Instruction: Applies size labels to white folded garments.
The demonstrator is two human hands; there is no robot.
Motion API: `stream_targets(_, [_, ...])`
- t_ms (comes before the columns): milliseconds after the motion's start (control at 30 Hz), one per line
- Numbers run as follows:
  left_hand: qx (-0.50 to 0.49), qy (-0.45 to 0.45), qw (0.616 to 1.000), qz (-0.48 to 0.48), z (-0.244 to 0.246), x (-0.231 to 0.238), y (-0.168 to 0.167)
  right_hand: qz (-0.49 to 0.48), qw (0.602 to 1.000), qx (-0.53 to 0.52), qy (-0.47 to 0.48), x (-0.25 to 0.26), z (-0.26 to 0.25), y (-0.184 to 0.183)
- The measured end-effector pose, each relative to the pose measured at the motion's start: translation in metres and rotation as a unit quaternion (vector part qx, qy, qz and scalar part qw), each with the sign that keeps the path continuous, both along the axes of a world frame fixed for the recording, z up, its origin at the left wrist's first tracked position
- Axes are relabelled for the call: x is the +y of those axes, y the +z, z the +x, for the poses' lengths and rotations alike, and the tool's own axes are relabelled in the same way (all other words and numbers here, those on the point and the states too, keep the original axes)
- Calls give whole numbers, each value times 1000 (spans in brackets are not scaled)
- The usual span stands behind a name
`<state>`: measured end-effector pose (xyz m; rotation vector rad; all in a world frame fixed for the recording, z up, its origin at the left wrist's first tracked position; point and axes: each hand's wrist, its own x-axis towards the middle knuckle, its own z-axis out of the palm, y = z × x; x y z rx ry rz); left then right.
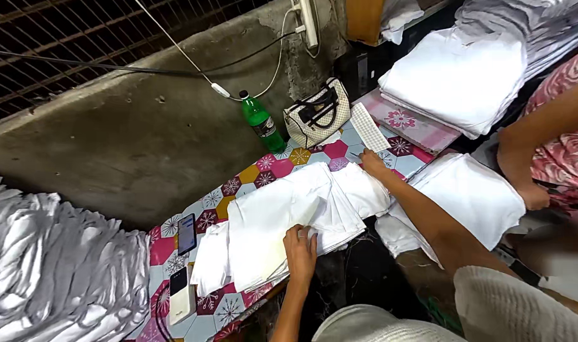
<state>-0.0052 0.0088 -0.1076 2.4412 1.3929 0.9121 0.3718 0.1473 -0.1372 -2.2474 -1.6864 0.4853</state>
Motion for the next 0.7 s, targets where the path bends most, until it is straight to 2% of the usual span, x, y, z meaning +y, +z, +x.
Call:
stream_targets(100, [19, -10, 1000, -3, -1, 9, 1, 76, 993, 63, -70, -29, -10, 24])
stream_targets(167, [30, 8, 999, 9, 3, 2, 9, 125, 978, 138, -97, -60, -30, 45])
stream_targets(200, [48, 25, 998, -18, 8, -7, 18, 125, 969, 190, -98, -78, -46, 52])
stream_targets(300, [108, 35, 959, -261, 26, -25, 41, 97, 929, 356, -23, -137, -102, 43])
stream_targets(333, [113, 37, 953, -279, 32, -25, 36, 91, 926, 366, 2, -151, -118, 35])
stream_targets(400, [100, 34, 967, -231, 43, -24, 15, 68, 929, 363, 25, -171, -141, 24])
stream_targets(467, [100, 27, 980, -172, 52, -24, -1, 35, 921, 388, 3, -182, -153, 16])
stream_targets(567, [123, 35, 976, -176, 57, -21, -8, -25, 896, 444, -21, -192, -158, 14])
stream_targets(633, [100, 37, 973, -203, 54, -18, -9, -38, 912, 408, 15, -193, -154, 16])
stream_targets(700, [43, 22, 976, -213, 48, -15, -13, -31, 945, 321, 55, -191, -153, 22])
